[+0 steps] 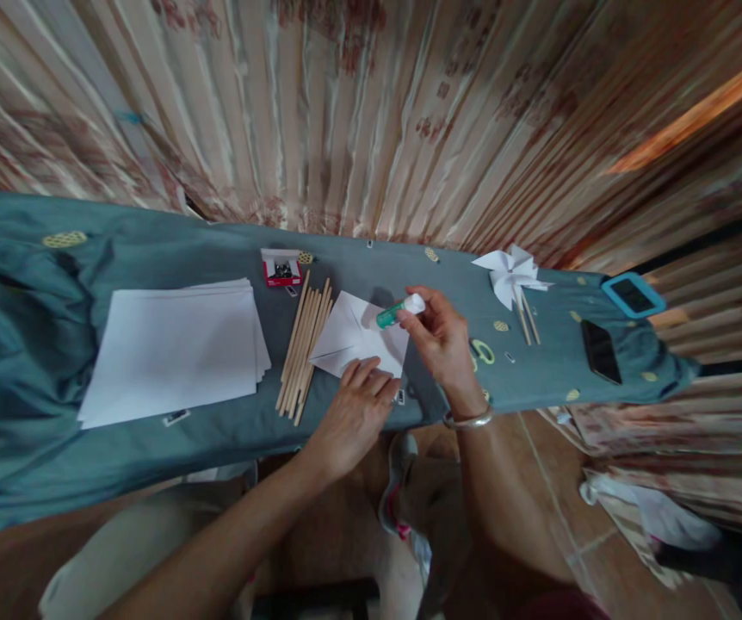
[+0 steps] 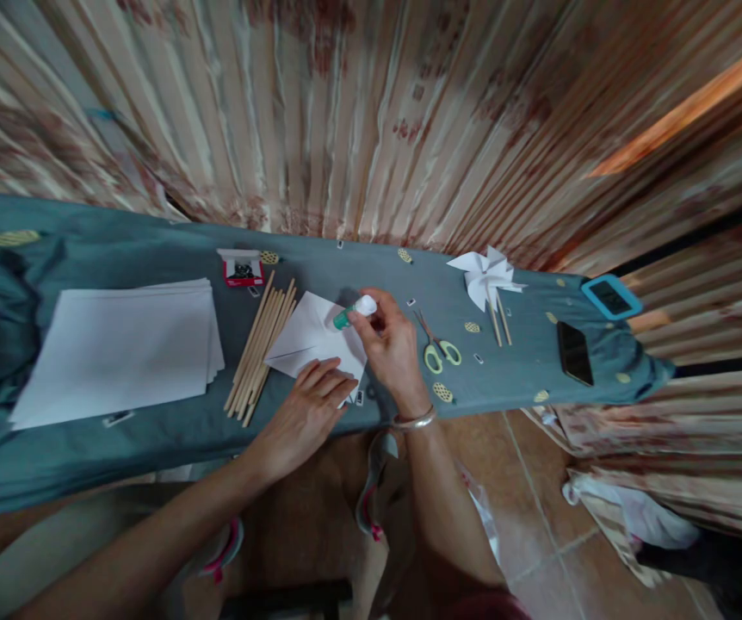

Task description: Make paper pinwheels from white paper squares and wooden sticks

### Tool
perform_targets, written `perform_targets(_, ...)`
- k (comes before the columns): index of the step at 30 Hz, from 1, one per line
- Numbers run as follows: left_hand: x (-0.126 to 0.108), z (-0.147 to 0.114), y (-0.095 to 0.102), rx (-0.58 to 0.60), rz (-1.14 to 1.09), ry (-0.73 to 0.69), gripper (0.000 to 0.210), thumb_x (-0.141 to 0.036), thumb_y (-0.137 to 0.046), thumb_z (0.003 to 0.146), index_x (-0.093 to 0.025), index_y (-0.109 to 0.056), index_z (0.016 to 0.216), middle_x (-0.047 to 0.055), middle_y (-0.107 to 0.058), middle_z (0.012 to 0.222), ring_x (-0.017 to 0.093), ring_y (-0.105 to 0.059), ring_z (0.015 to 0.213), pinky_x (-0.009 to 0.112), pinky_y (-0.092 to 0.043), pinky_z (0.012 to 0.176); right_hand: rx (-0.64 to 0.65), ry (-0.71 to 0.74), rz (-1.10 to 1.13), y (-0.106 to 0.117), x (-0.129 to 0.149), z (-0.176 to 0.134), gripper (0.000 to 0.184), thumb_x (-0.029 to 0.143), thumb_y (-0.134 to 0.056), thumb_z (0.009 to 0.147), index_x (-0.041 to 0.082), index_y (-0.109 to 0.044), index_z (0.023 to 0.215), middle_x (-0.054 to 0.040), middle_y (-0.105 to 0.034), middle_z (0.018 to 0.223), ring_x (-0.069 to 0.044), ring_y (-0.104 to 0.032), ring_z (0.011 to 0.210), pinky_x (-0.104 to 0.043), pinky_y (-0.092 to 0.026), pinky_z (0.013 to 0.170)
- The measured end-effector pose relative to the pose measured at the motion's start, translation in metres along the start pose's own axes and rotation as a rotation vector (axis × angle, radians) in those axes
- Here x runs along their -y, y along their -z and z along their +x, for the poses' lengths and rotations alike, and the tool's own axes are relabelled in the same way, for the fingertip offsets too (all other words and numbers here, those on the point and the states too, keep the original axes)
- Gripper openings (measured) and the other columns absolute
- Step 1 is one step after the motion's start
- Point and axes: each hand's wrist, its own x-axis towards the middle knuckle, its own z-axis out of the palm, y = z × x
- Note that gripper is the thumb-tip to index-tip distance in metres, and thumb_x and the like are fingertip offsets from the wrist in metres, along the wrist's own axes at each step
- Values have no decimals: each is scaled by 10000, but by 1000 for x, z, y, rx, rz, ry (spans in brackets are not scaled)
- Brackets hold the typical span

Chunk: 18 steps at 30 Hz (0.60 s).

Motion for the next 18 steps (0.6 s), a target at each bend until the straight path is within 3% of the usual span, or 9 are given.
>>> perform_targets(5,4,-2,-2,15,-10,-14,309,-118,-487,918,-157,-578,1212,73,-657,1187,275,-466,1295,476,-341,1102,62,63,-154,-3,2,-4,317,332,-637,856,231,-617,1156,-6,-687,896,-133,-610,702,-274,-465,678)
perform_targets(18,5,-1,-7,-55,-30,-41,291,-128,-453,939,-147,-594,1193,90,-666,1159,270,-483,1273,483,-361,1080,128,44,-202,-3,0,-7,331,302,-611,872,231,-602,1195,-14,-703,924,-154,-652,753,-302,-502,724)
